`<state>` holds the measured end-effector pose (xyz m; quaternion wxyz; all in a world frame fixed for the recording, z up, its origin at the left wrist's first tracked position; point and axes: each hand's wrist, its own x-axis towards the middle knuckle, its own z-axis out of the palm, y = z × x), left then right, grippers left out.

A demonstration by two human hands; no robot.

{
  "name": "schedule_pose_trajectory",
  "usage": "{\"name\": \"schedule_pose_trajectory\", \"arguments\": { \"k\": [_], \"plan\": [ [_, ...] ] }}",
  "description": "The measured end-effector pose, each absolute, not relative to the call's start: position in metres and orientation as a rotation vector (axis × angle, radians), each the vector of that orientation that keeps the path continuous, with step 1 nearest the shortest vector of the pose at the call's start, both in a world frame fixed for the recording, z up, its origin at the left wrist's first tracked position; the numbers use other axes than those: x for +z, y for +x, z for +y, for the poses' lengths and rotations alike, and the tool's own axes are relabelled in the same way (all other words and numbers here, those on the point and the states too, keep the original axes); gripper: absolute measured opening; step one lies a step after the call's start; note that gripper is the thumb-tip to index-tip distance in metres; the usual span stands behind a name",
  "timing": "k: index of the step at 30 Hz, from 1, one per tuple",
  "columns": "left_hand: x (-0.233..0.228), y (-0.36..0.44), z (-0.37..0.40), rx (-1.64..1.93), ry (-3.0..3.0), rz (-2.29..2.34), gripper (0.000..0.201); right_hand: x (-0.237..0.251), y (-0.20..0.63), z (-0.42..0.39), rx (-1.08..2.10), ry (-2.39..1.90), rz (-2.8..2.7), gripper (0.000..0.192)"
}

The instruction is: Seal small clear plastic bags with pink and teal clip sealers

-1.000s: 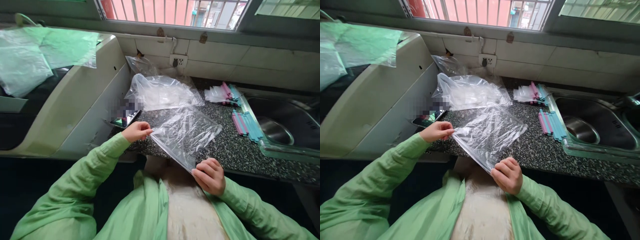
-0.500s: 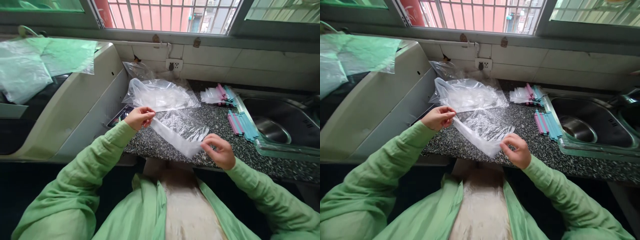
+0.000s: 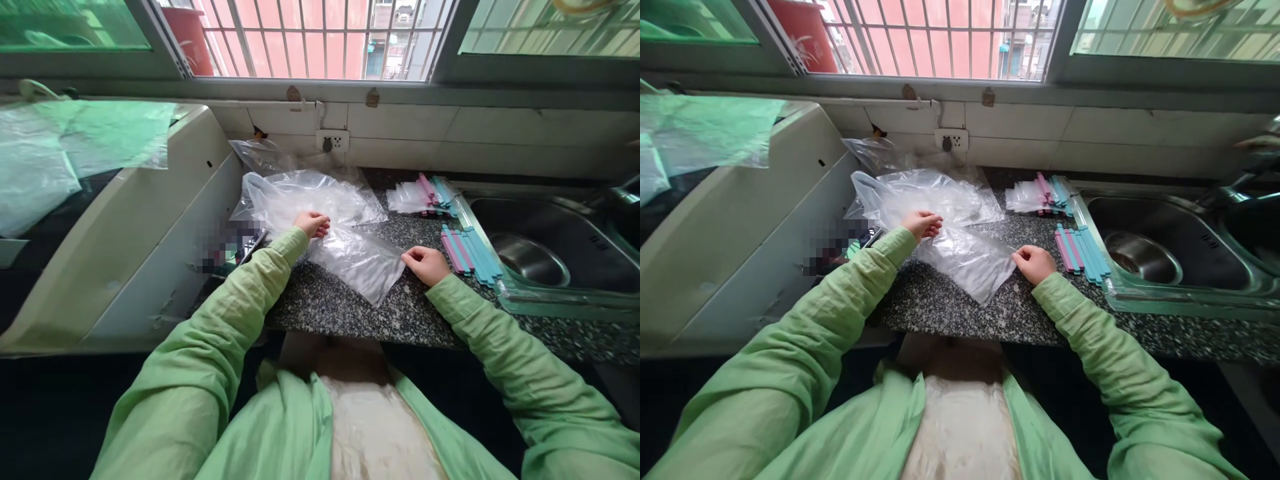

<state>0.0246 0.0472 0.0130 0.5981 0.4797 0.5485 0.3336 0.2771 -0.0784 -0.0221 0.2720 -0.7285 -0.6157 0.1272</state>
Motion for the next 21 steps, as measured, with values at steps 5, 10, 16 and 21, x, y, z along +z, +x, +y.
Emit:
{"name": "schedule_pose_trajectory", "arguments": {
  "k": [5, 10, 16, 21],
  "plan": [
    [0.006, 0.029, 0.051, 0.693, 1.173, 1.314, 0.01, -0.023, 0.277, -0.074, 0.151, -2.102, -1.776, 0.021],
    [0.008, 0.009, 0.043, 0.802, 1.398, 1.44, 0.014, -0.024, 0.288, -0.076, 0.108, -2.018, -1.792, 0.017],
    [-0.003, -0.032, 0.013, 0.77, 1.664, 1.446, 0.021, -0.016, 0.287, -0.113, -0.319, -1.567, -1.931, 0.014],
    [-0.013, -0.043, -0.008, 0.621, 1.705, 1.367, 0.032, -0.018, 0.261, -0.148, -0.374, -1.261, -2.254, 0.01]
  ]
}}
